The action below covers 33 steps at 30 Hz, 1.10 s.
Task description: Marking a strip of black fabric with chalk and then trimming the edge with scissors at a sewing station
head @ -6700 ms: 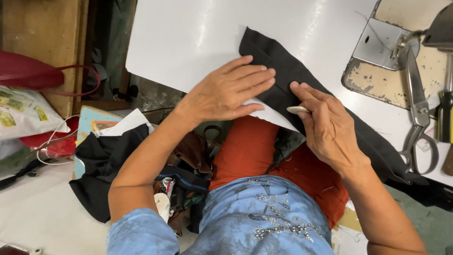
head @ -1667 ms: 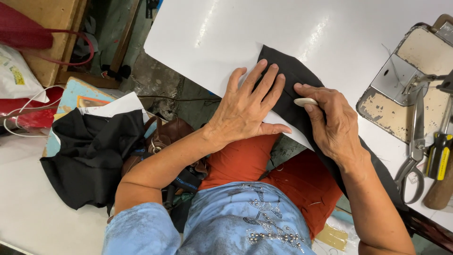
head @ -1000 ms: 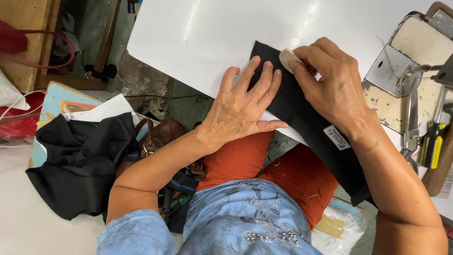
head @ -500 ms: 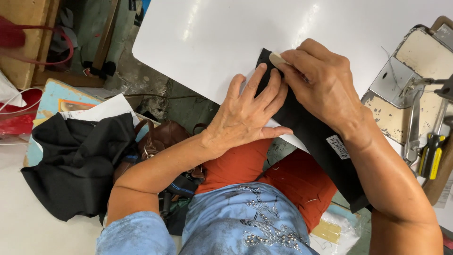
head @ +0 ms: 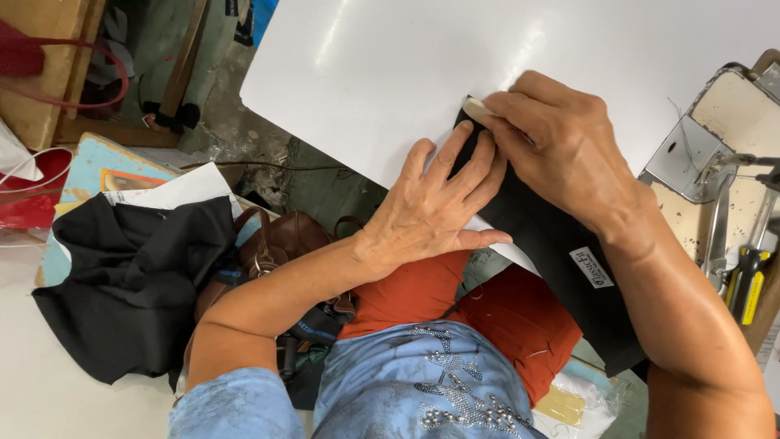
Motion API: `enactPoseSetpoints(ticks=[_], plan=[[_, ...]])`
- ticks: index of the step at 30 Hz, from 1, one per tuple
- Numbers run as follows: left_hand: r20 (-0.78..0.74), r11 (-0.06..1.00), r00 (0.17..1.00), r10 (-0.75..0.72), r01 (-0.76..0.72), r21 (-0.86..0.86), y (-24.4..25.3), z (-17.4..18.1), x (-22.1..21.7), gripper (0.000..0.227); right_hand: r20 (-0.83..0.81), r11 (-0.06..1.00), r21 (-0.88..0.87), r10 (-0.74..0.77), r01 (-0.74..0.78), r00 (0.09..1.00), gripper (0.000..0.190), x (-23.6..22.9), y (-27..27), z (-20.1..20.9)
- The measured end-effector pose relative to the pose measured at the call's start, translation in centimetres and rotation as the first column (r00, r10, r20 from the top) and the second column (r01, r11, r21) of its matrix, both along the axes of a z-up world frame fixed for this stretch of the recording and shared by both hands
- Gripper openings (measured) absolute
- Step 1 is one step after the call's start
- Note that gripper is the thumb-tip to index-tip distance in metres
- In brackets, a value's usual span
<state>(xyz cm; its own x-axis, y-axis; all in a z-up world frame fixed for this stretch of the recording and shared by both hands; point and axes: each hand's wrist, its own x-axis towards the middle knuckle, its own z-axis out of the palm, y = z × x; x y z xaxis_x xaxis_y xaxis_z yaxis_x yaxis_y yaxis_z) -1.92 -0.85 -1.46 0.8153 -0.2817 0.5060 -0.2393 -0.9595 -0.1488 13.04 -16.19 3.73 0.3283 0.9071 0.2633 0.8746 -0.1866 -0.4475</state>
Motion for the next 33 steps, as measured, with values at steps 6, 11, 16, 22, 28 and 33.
enactPoseSetpoints(ticks=[6,11,16,22,28,33], plan=[[0.006,1.0,1.0,0.01,-0.01,0.025,0.1,0.0,-0.1,0.092,0.001,1.0,-0.003,0.002,-0.002,1.0,0.004,0.1,0.5,-0.5],[0.033,1.0,0.999,-0.007,0.007,-0.015,0.0,-0.1,-0.1,0.09,-0.008,1.0,-0.022,-0.023,0.023,1.0,0.006,-0.1,-0.2,0.2],[0.002,1.0,1.0,0.021,-0.021,0.014,-0.4,-0.6,-0.3,0.094,-0.192,0.987,-0.051,-0.16,0.153,0.968,0.006,-0.3,-1.6,1.8],[-0.043,0.999,0.998,0.049,-0.048,0.016,-0.5,-0.7,-0.6,0.097,-0.254,0.982,0.072,-0.151,0.174,0.955,0.007,-0.2,0.1,0.3],[0.002,1.0,1.0,0.01,-0.01,-0.024,0.2,0.2,-0.1,0.092,-0.21,0.992,0.058,-0.095,0.109,0.973,0.005,0.0,0.9,-0.9],[-0.011,1.0,1.0,0.016,-0.016,0.014,0.0,0.1,0.0,0.094,-0.168,0.994,0.035,-0.094,0.102,0.981,0.003,-0.1,1.2,-0.7]])
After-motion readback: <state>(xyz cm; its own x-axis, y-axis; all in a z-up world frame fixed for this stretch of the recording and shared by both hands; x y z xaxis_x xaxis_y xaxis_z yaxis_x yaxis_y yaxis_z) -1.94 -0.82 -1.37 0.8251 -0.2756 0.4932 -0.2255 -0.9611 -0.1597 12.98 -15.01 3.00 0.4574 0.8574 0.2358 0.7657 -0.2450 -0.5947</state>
